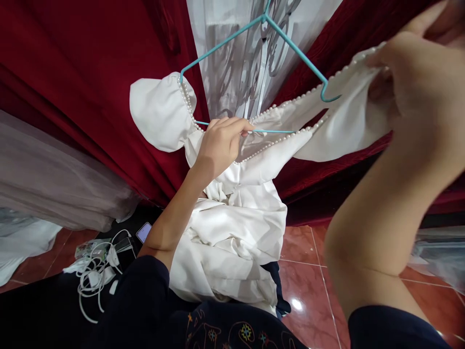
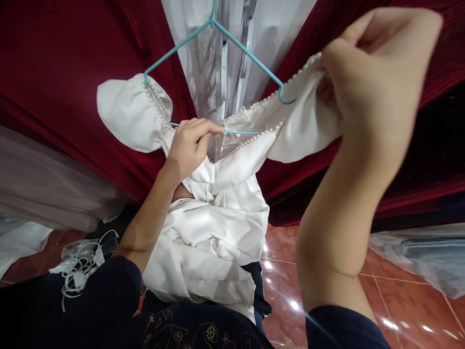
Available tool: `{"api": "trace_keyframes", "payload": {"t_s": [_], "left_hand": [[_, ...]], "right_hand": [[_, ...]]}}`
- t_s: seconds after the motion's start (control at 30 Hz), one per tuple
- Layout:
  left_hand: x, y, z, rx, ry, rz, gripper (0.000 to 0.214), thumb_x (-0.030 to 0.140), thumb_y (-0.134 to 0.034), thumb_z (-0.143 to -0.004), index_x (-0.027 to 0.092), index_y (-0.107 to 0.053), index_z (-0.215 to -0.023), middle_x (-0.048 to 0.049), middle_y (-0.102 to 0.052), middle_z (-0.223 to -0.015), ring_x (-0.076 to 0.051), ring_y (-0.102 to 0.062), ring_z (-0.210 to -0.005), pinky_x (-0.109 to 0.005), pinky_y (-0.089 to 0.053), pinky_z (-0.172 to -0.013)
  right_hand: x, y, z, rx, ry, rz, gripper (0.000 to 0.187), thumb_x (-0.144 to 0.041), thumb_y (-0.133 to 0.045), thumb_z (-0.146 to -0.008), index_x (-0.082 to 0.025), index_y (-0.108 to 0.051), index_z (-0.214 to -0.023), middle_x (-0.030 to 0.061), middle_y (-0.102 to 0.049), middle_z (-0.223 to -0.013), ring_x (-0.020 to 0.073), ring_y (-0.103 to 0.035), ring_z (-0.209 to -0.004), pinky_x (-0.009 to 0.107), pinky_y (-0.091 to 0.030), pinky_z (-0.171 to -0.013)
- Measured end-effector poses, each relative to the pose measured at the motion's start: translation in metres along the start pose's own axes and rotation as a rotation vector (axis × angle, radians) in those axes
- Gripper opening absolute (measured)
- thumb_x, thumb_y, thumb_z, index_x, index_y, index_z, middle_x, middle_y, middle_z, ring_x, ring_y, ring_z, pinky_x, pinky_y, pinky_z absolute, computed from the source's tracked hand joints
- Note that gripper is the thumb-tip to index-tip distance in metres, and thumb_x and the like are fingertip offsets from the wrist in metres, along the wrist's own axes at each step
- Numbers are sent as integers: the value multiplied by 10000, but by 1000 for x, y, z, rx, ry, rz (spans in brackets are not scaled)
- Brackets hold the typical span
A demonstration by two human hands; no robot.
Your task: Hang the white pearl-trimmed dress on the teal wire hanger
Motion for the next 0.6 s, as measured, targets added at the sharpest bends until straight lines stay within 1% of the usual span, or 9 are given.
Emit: {"api": "trace_keyframes", "payload": {"t_s": [0.07,0.13,0.23,0.3,0.37,0.43,0.5,0.57,0.6], "left_hand": [[-1,2,0,5,-6,-21,377,2,-413,-990,228,-706,-1064,-2,-764,-995,-219,-670,-962,-380,-436,-962],[-2,4,0,20,7,-63,373,-4,-414,-984,224,-703,-1042,-5,-762,-983,-229,-665,-950,-387,-422,-946],[-1,5,2,25,26,-93,369,-5,-411,-986,233,-692,-1019,-3,-757,-970,-231,-656,-942,-392,-414,-932],[1,4,3,21,28,-86,378,-6,-403,-989,240,-688,-1029,1,-757,-974,-228,-653,-943,-392,-419,-938],[3,3,3,25,26,-82,397,-23,-395,-976,238,-689,-1034,-1,-755,-975,-226,-653,-938,-391,-421,-944],[4,1,3,32,33,-87,413,-43,-391,-958,230,-691,-1035,-3,-753,-978,-224,-654,-938,-389,-417,-948],[6,1,3,37,43,-97,424,-58,-388,-950,221,-695,-1037,-2,-753,-981,-219,-656,-944,-381,-414,-947],[7,1,2,35,51,-114,427,-61,-383,-959,212,-699,-1050,0,-757,-993,-211,-659,-952,-368,-415,-947],[8,1,2,32,51,-123,425,-58,-382,-969,207,-702,-1058,1,-759,-998,-207,-661,-955,-361,-415,-947]], "right_hand": [[-5,-20,-10,20,-44,-8,383,99,-569,-722,-244,-463,-589,-36,-469,-596,73,-391,-528,273,-254,-534],[2,-32,-15,-11,-136,28,415,111,-611,-737,-233,-460,-562,-51,-432,-561,59,-373,-526,265,-249,-547],[17,-32,-11,-89,-221,-13,290,-8,-737,-799,-183,-595,-617,-55,-483,-529,53,-407,-489,249,-260,-518],[20,-22,-1,-104,-185,-149,138,-123,-740,-871,-143,-687,-745,-20,-603,-608,65,-495,-501,239,-315,-517],[17,-9,13,-61,-126,-247,90,-102,-682,-895,-124,-720,-816,2,-658,-671,66,-540,-525,238,-364,-540],[14,1,29,-62,-60,-219,96,-39,-699,-842,-119,-752,-842,6,-686,-707,56,-562,-571,232,-382,-580],[17,6,42,-133,12,-119,165,-25,-756,-776,-131,-796,-897,14,-736,-780,50,-590,-631,229,-399,-624],[28,8,48,-170,74,-55,182,-65,-779,-769,-144,-817,-928,26,-771,-836,63,-619,-660,239,-419,-647],[37,9,47,-151,98,-50,156,-74,-765,-780,-141,-819,-910,31,-773,-829,71,-627,-656,246,-424,-643]]}}
Point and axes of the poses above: each hand's wrist, its own z-axis away from the middle knuckle, its own y-axis out of the back of the hand, x = y × z, the point moved 3 cm from there along -z, towards the middle knuckle
